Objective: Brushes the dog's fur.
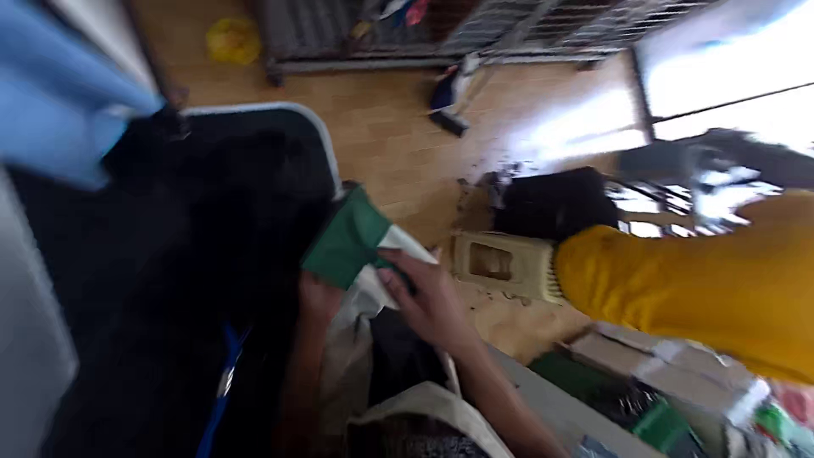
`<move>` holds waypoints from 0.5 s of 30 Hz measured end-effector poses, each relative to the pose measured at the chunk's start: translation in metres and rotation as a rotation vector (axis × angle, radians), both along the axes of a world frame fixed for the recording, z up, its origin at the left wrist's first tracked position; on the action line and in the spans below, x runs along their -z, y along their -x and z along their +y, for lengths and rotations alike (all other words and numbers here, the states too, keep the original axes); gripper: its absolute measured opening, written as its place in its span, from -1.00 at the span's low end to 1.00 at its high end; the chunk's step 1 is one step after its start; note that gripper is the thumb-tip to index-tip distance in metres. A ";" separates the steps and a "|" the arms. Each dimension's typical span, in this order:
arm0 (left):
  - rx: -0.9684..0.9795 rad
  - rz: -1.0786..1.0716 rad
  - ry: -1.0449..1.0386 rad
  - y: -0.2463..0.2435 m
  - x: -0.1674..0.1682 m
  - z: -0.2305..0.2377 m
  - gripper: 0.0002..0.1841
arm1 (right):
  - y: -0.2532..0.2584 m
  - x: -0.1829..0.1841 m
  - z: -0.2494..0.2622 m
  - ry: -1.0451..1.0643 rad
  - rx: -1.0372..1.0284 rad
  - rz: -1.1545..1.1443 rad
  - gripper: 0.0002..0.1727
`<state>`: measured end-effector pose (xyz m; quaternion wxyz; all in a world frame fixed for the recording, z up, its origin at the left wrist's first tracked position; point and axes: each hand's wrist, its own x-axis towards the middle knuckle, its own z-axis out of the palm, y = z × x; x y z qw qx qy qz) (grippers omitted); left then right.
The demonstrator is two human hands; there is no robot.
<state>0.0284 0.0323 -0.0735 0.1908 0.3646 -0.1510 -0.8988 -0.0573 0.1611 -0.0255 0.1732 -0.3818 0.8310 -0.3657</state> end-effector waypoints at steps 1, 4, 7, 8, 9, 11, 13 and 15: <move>0.025 0.024 0.007 0.001 -0.001 -0.003 -0.54 | 0.000 0.001 0.006 -0.035 -0.008 0.004 -0.61; 0.148 0.243 0.086 0.002 0.011 -0.012 -0.47 | 0.002 -0.003 0.036 -0.153 -0.032 0.004 -0.58; 0.169 0.303 0.120 0.009 0.011 -0.012 -0.44 | 0.006 -0.023 0.052 -0.122 -0.030 -0.010 -0.55; 0.157 0.281 0.124 0.009 0.009 -0.011 -0.47 | 0.006 -0.031 0.049 -0.091 -0.025 -0.006 -0.55; 0.161 0.280 0.137 0.008 0.008 -0.010 -0.48 | 0.007 -0.038 0.043 -0.054 -0.022 0.001 -0.54; 0.130 0.277 0.135 0.003 0.007 -0.008 -0.52 | 0.009 -0.040 0.020 0.016 -0.016 0.028 -0.53; -0.008 0.197 0.072 -0.002 0.005 -0.002 -0.65 | 0.014 -0.025 -0.004 0.042 -0.025 0.066 -0.57; -0.081 0.228 0.026 -0.009 0.011 0.002 -0.68 | 0.018 -0.007 -0.014 -0.017 -0.056 0.095 -0.63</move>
